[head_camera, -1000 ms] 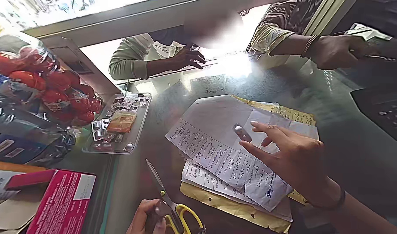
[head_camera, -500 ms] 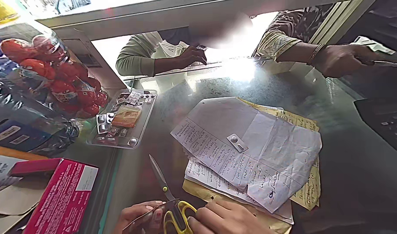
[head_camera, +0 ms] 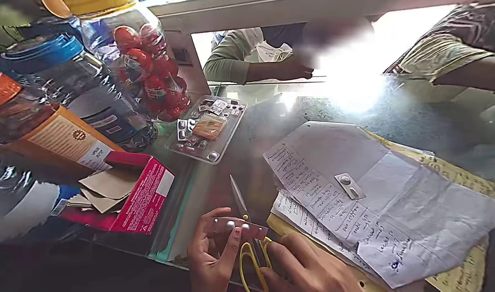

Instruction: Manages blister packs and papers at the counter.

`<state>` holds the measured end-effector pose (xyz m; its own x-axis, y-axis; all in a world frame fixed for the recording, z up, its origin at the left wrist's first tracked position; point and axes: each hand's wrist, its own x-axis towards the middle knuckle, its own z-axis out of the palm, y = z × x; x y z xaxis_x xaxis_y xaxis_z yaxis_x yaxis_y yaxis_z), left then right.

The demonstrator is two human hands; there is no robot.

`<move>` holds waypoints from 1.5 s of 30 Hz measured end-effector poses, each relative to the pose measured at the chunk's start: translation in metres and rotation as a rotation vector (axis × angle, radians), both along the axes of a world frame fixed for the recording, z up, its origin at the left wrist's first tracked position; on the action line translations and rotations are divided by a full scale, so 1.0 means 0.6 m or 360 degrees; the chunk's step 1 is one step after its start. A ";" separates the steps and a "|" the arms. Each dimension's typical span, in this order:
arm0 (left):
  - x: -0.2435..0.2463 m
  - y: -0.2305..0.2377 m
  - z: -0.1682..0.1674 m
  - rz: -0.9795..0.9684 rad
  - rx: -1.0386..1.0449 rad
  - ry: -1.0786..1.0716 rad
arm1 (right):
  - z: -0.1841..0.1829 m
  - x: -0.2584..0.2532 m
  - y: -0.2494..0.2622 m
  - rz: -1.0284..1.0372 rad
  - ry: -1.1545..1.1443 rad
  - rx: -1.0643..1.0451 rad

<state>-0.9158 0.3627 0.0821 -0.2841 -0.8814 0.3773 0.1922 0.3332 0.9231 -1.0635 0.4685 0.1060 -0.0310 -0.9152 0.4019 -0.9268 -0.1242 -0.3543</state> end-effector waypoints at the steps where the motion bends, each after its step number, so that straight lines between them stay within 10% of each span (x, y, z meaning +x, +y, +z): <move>1: 0.000 0.000 0.001 -0.0012 -0.0002 -0.0012 | 0.001 0.003 -0.002 0.0015 -0.0025 -0.0032; 45: 0.005 0.002 0.009 -0.0023 0.0104 -0.0041 | -0.027 0.003 -0.002 0.0012 -0.0127 0.0003</move>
